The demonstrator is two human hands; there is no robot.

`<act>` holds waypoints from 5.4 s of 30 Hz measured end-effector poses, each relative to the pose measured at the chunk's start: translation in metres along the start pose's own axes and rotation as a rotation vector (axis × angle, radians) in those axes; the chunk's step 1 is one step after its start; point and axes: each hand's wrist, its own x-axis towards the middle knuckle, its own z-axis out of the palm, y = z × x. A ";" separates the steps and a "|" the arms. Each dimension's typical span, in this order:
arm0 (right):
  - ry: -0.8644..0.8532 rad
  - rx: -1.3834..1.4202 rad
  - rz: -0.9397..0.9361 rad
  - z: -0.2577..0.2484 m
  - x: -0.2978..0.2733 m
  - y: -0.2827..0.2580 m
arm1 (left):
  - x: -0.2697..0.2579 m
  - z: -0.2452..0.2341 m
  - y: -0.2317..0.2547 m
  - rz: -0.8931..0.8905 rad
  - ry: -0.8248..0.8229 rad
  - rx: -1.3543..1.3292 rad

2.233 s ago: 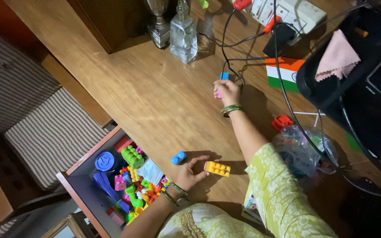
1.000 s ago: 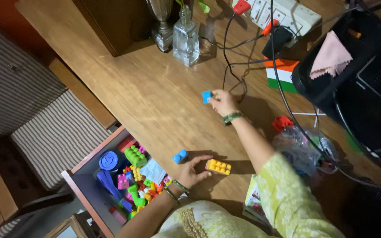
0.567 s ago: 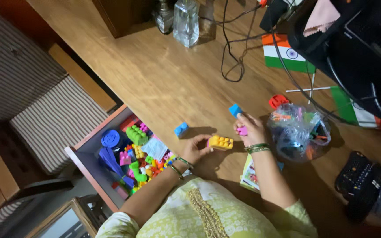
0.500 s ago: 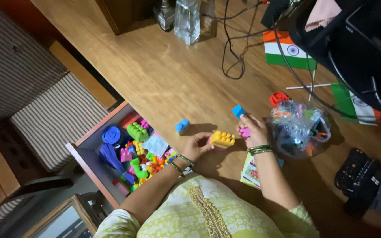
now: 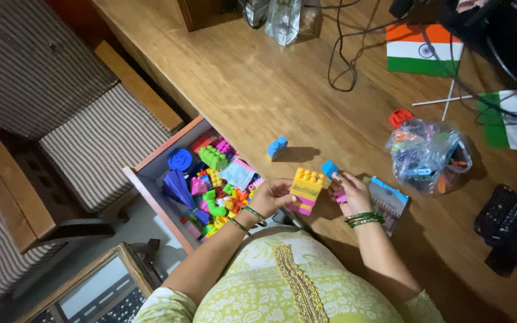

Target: The person picks up building blocks, small cards, and toy parts from a desk surface and places them into an open drawer, occasionally putting items into a plastic bag.

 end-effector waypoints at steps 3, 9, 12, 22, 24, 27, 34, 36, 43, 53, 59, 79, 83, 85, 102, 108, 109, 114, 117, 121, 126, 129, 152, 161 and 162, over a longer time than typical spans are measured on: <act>-0.036 -0.015 0.025 0.011 -0.010 0.012 | -0.025 -0.018 0.009 0.017 0.045 0.021; -0.056 -0.070 0.042 0.052 -0.042 0.022 | -0.067 -0.073 0.014 0.101 0.250 0.103; -0.051 -0.088 0.048 0.068 -0.053 0.027 | -0.081 -0.110 0.015 0.141 0.334 0.154; -0.058 -0.112 0.050 0.094 -0.071 0.043 | -0.113 -0.174 0.012 -0.044 0.547 0.417; -0.050 -0.118 0.042 0.097 -0.071 0.047 | -0.114 -0.179 0.005 -0.095 0.572 0.477; -0.028 -0.122 0.053 0.101 -0.071 0.053 | -0.113 -0.185 -0.004 -0.221 0.611 0.570; 0.003 -0.103 0.098 0.108 -0.074 0.064 | -0.107 -0.192 -0.013 -0.280 0.481 0.848; 0.007 -0.085 0.094 0.112 -0.076 0.068 | -0.100 -0.195 -0.017 -0.305 0.458 0.854; 0.051 -0.154 0.089 0.122 -0.082 0.078 | -0.077 -0.200 -0.024 -0.297 0.415 0.971; 0.078 -0.131 0.076 0.130 -0.089 0.092 | -0.059 -0.195 -0.031 -0.229 0.467 0.972; 0.056 -0.176 0.078 0.138 -0.088 0.098 | -0.070 -0.175 -0.001 -0.081 0.402 1.100; -0.234 -0.766 -0.042 0.216 -0.054 0.131 | -0.095 -0.142 -0.021 -0.365 0.233 -0.407; -0.201 -0.669 -0.022 0.209 -0.041 0.136 | -0.100 -0.144 -0.012 -0.402 0.304 -0.460; -0.078 -0.547 0.074 0.198 -0.030 0.139 | -0.104 -0.140 -0.003 -0.387 0.221 -0.474; -0.134 -0.538 0.013 0.203 0.004 0.132 | -0.088 -0.149 -0.034 -0.296 0.339 -0.652; -0.094 -0.550 0.045 0.206 0.006 0.132 | -0.087 -0.151 -0.032 -0.291 0.284 -0.682; -0.061 -0.512 0.021 0.201 0.013 0.137 | -0.087 -0.153 -0.032 -0.286 0.267 -0.705; 0.006 -0.393 0.027 0.161 0.047 0.160 | -0.085 -0.156 -0.034 -0.256 0.312 -0.658; -0.029 -0.555 -0.112 0.160 0.050 0.167 | -0.083 -0.153 -0.035 -0.311 0.304 -0.525; 0.006 -1.238 -0.371 0.170 0.032 0.162 | -0.088 -0.139 -0.031 -0.136 0.232 0.602; -0.147 -1.403 -0.409 0.195 0.011 0.166 | -0.113 -0.101 0.011 -0.023 0.147 1.189; -0.244 -1.532 -0.291 0.210 0.001 0.166 | -0.121 -0.091 0.025 -0.271 0.050 1.329; -0.233 -1.349 -0.671 0.204 0.000 0.140 | -0.135 -0.102 0.064 0.157 0.341 1.594; 0.426 -0.988 -0.870 0.172 0.037 0.066 | -0.129 -0.108 0.056 -0.184 0.255 1.591; 0.443 -1.058 -0.928 0.171 0.039 0.062 | -0.131 -0.108 0.057 -0.199 0.235 1.594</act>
